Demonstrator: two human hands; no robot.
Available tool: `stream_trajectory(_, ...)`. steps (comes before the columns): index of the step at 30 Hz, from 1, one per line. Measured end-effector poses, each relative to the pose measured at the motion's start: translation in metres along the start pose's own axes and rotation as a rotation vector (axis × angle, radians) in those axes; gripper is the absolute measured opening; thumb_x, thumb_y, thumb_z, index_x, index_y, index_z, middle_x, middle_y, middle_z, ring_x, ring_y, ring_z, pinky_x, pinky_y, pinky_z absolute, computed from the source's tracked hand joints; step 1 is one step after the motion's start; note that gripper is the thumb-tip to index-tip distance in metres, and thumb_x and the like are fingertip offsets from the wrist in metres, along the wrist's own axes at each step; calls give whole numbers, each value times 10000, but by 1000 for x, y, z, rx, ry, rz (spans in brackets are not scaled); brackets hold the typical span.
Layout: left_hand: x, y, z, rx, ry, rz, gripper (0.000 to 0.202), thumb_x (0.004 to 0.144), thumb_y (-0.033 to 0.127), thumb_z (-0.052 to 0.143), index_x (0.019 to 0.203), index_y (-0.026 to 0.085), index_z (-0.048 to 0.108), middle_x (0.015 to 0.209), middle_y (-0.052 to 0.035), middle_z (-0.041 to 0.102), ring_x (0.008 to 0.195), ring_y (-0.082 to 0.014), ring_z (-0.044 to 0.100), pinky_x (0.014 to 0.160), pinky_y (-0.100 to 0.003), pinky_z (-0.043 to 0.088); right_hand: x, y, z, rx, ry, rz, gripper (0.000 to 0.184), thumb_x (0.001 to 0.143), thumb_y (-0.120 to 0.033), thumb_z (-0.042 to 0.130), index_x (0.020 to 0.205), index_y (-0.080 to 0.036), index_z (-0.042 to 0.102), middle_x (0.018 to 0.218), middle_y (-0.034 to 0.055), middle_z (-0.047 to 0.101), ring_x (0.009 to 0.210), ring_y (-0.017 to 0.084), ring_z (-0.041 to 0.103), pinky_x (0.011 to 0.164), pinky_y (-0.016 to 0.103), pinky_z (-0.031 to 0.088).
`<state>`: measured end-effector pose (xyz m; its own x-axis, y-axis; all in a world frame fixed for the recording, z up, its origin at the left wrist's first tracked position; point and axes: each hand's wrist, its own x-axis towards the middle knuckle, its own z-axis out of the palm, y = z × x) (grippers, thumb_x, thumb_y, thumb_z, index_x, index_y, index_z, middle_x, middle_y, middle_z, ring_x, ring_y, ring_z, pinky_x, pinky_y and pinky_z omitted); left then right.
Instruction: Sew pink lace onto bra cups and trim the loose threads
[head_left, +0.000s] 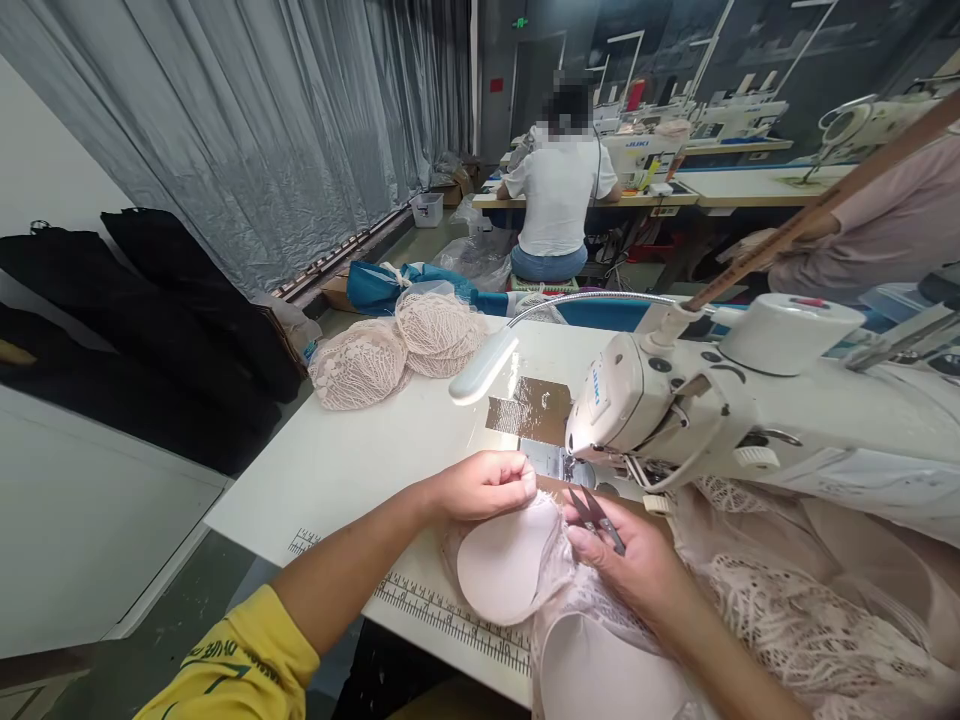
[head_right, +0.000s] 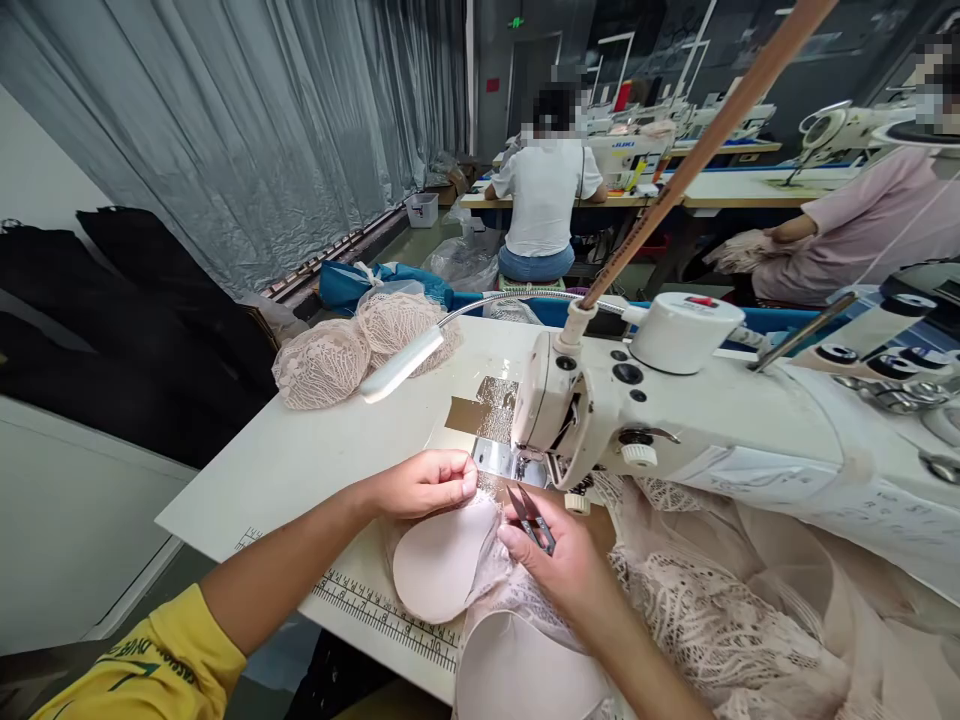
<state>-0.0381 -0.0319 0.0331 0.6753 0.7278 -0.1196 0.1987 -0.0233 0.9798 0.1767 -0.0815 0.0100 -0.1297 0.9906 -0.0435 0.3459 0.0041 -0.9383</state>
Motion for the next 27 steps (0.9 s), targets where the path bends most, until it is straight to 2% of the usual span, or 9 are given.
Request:
stream_trajectory(3, 4, -3, 2, -98, 0, -14, 297, 893, 436, 511, 806, 152, 512, 662, 30, 458, 543, -75, 364, 513, -209, 309, 2, -5, 2, 95, -85, 38, 352, 775, -478, 604, 935, -175, 686, 851, 58, 705, 811, 235, 654, 727, 334, 517)
stream_trajectory(6, 7, -5, -2, -129, 68, -11, 382, 891, 505, 486, 877, 138, 590, 778, -26, 573, 629, -100, 439, 585, -232, 339, 3, -9, -2, 5, -133, 30, 340, 796, -498, 570, 797, -178, 686, 750, 27, 665, 718, 213, 617, 655, 317, 501)
stream_trajectory(10, 6, -7, -8, -297, 72, -72, 465, 901, 566, 432, 1036, 144, 574, 809, -56, 637, 645, -108, 490, 601, -238, 345, 2, -12, -5, -47, -127, 22, 334, 813, -487, 556, 774, -179, 680, 749, 29, 654, 724, 209, 604, 666, 309, 498)
stream_trajectory(15, 4, -11, -2, -215, 32, -48, 502, 670, 384, 797, 1060, 149, 586, 882, -39, 605, 724, -108, 519, 651, -222, 387, 3, -11, -5, -60, -161, -17, 298, 847, -459, 536, 886, -204, 685, 833, 49, 688, 837, 237, 627, 777, 337, 499)
stream_trajectory(17, 4, -13, 4, -144, 22, -53, 440, 650, 376, 809, 974, 141, 625, 858, -26, 593, 727, -108, 514, 640, -211, 390, 3, -11, -5, -70, -194, -22, 305, 852, -453, 539, 965, -210, 685, 922, 63, 703, 878, 240, 636, 787, 331, 502)
stream_trajectory(20, 4, -15, 8, -137, -19, -70, 350, 710, 423, 757, 869, 128, 656, 783, -8, 592, 687, -96, 507, 622, -203, 391, 1, -9, -7, -39, -124, -23, 361, 839, -486, 551, 1031, -208, 675, 978, 74, 701, 882, 233, 642, 760, 312, 512)
stream_trajectory(24, 2, -11, 8, -253, -41, -106, 315, 720, 399, 760, 837, 119, 678, 719, 0, 594, 648, -86, 510, 619, -205, 400, -1, -4, -13, 53, -102, 42, 472, 887, -540, 441, 1143, -195, 637, 806, 48, 674, 622, 158, 587, 603, 285, 499)
stream_trajectory(25, 1, -11, 8, -285, -26, -122, 305, 720, 391, 762, 835, 119, 687, 717, -3, 602, 650, -89, 518, 626, -209, 408, -1, -3, -14, 47, -105, 63, 481, 882, -543, 447, 1154, -198, 642, 808, 52, 676, 621, 158, 586, 609, 288, 501)
stream_trajectory(27, 0, -10, 7, -341, 13, -140, 291, 716, 380, 767, 844, 125, 708, 745, -20, 635, 687, -107, 551, 669, -229, 438, -1, -2, -16, 15, -73, 87, 469, 834, -544, 523, 1127, -209, 671, 924, 86, 699, 790, 205, 636, 724, 319, 518)
